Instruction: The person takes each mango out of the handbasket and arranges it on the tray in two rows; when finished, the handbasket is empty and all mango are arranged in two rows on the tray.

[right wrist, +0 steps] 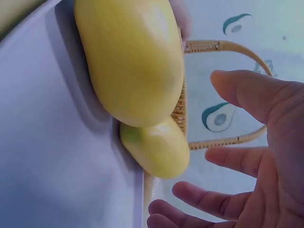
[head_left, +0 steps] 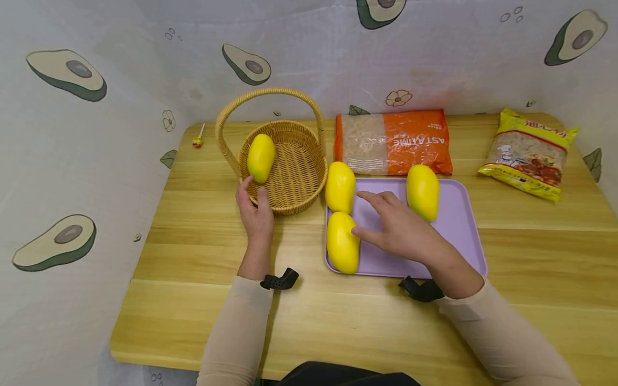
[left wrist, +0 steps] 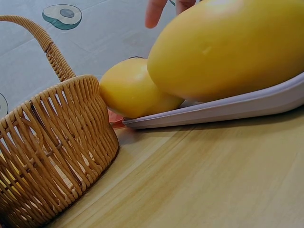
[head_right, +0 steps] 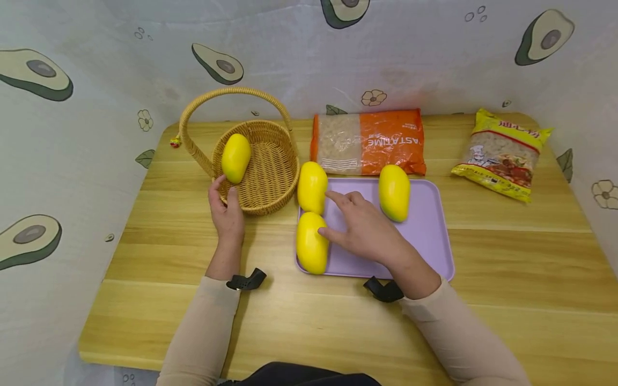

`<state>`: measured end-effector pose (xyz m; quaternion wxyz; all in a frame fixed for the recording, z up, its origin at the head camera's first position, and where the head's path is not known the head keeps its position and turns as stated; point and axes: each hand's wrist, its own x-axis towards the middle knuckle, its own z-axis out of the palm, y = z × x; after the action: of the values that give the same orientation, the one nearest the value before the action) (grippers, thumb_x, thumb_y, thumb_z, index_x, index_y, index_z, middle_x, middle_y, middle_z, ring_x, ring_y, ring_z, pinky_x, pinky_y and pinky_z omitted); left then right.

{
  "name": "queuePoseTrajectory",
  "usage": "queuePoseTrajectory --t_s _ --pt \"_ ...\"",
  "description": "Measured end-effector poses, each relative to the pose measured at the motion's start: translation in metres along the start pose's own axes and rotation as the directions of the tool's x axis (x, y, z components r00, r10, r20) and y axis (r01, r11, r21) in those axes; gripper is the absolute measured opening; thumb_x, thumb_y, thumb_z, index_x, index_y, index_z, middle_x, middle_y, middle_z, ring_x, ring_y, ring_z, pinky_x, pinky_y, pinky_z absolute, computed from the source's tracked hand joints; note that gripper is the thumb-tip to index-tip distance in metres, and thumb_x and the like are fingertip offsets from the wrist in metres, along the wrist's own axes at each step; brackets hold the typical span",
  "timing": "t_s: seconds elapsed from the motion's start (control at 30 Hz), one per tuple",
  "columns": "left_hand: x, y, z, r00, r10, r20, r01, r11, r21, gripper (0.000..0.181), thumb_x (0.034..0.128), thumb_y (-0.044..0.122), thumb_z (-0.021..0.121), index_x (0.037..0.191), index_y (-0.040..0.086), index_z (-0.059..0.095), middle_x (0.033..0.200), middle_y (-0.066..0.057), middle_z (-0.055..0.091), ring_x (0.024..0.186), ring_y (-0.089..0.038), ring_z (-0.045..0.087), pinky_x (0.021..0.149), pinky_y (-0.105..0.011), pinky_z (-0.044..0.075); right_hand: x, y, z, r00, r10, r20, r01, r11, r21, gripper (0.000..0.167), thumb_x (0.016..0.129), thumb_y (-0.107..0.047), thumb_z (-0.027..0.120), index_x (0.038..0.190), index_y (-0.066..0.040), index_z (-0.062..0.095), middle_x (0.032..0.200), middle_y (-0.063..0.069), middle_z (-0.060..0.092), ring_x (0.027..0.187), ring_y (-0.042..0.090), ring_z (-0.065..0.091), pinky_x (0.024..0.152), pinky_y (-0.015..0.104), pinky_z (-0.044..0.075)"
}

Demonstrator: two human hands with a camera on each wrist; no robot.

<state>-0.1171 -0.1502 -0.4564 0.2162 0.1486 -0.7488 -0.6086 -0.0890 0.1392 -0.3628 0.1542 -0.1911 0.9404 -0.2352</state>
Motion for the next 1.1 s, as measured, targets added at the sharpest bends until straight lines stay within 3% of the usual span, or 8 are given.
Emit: queuePoseTrajectory --t_s 0.23,0.37,0.5,0.63,0.73,0.87,0.93,1.1 --pt "0.001 -0.002 -0.001 1.000 0.004 0.004 -0.004 1.000 0.005 0.039 0.1025 0.023 0.048 0.141 0.012 0.050 0.154 -0.008 0.042 0.151 -0.021 0.031 0.126 -0.045 0.021 -0.012 -0.021 0.009 0.988 -0.121 -0.095 0.120 0.993 -0.022 0.067 0.088 -0.038 0.079 0.144 -0.010 0.055 0.139 0.021 0.055 0.124 0.041 0.054 0.104 0.058 0.046" --pt "0.003 -0.001 -0.002 1.000 0.007 0.001 -0.007 1.000 0.011 0.040 0.1026 0.020 0.048 0.141 0.011 0.050 0.153 -0.009 0.042 0.151 -0.021 0.031 0.126 -0.044 0.021 -0.015 -0.051 0.016 0.980 -0.138 -0.144 0.150 0.986 0.076 0.061 0.090 -0.038 0.077 0.142 -0.013 0.058 0.139 0.015 0.055 0.126 0.036 0.052 0.104 0.056 0.046" --pt "0.003 0.000 -0.003 1.000 0.014 -0.006 -0.013 1.000 0.015 0.038 0.1026 0.017 0.049 0.140 0.010 0.051 0.151 -0.009 0.044 0.150 -0.021 0.032 0.126 -0.044 0.021 -0.008 -0.083 0.024 0.968 -0.139 -0.207 0.187 0.954 0.235 0.058 0.092 -0.037 0.075 0.144 -0.017 0.056 0.140 0.008 0.056 0.121 0.026 0.056 0.098 0.047 0.050" --pt "0.004 0.000 -0.003 1.000 0.014 -0.003 -0.014 1.000 0.019 0.038 0.1026 0.016 0.048 0.140 0.010 0.050 0.151 -0.010 0.044 0.150 -0.022 0.033 0.126 -0.043 0.022 0.011 -0.112 0.037 0.961 -0.080 -0.264 0.187 0.892 0.412 0.058 0.094 -0.033 0.072 0.146 -0.019 0.053 0.145 0.006 0.051 0.119 0.020 0.056 0.096 0.040 0.053" --pt "0.005 0.000 -0.002 1.000 0.013 -0.001 -0.013 1.000 0.004 0.039 0.1026 0.016 0.048 0.141 0.009 0.050 0.152 -0.011 0.043 0.149 -0.023 0.034 0.125 -0.045 0.024 0.031 -0.128 0.051 0.944 -0.029 -0.328 0.193 0.855 0.481 0.056 0.095 -0.032 0.069 0.147 -0.017 0.052 0.145 0.009 0.050 0.117 0.024 0.056 0.096 0.042 0.052" --pt "0.004 -0.001 -0.001 0.999 0.033 0.000 -0.033 0.999 -0.023 0.037 0.1028 0.013 0.049 0.139 0.005 0.050 0.152 -0.014 0.041 0.148 -0.026 0.033 0.125 -0.047 0.024 0.060 -0.143 0.068 0.912 0.033 -0.410 0.201 0.833 0.515 0.052 0.098 -0.034 0.065 0.145 -0.015 0.053 0.143 0.011 0.051 0.120 0.031 0.054 0.098 0.048 0.048" --pt "0.003 -0.001 0.000 0.998 0.065 -0.004 -0.065 0.998 -0.027 0.036 0.1019 0.010 0.051 0.137 0.002 0.050 0.151 -0.018 0.042 0.148 -0.029 0.034 0.125 -0.048 0.024 0.073 -0.147 0.072 0.904 0.054 -0.423 0.202 0.820 0.536 0.052 0.098 -0.033 0.064 0.144 -0.013 0.053 0.143 0.013 0.050 0.126 0.033 0.052 0.103 0.051 0.046" --pt "0.002 -0.003 0.002 0.992 0.119 -0.033 -0.120 0.992 -0.030 0.034 0.0992 0.007 0.057 0.133 0.000 0.054 0.143 -0.022 0.049 0.142 -0.032 0.039 0.123 -0.048 0.028 0.105 -0.151 0.065 0.924 0.085 -0.373 0.160 0.800 0.578 0.058 0.096 -0.035 0.062 0.147 -0.010 0.050 0.149 0.018 0.047 0.136 0.033 0.047 0.111 0.054 0.042"
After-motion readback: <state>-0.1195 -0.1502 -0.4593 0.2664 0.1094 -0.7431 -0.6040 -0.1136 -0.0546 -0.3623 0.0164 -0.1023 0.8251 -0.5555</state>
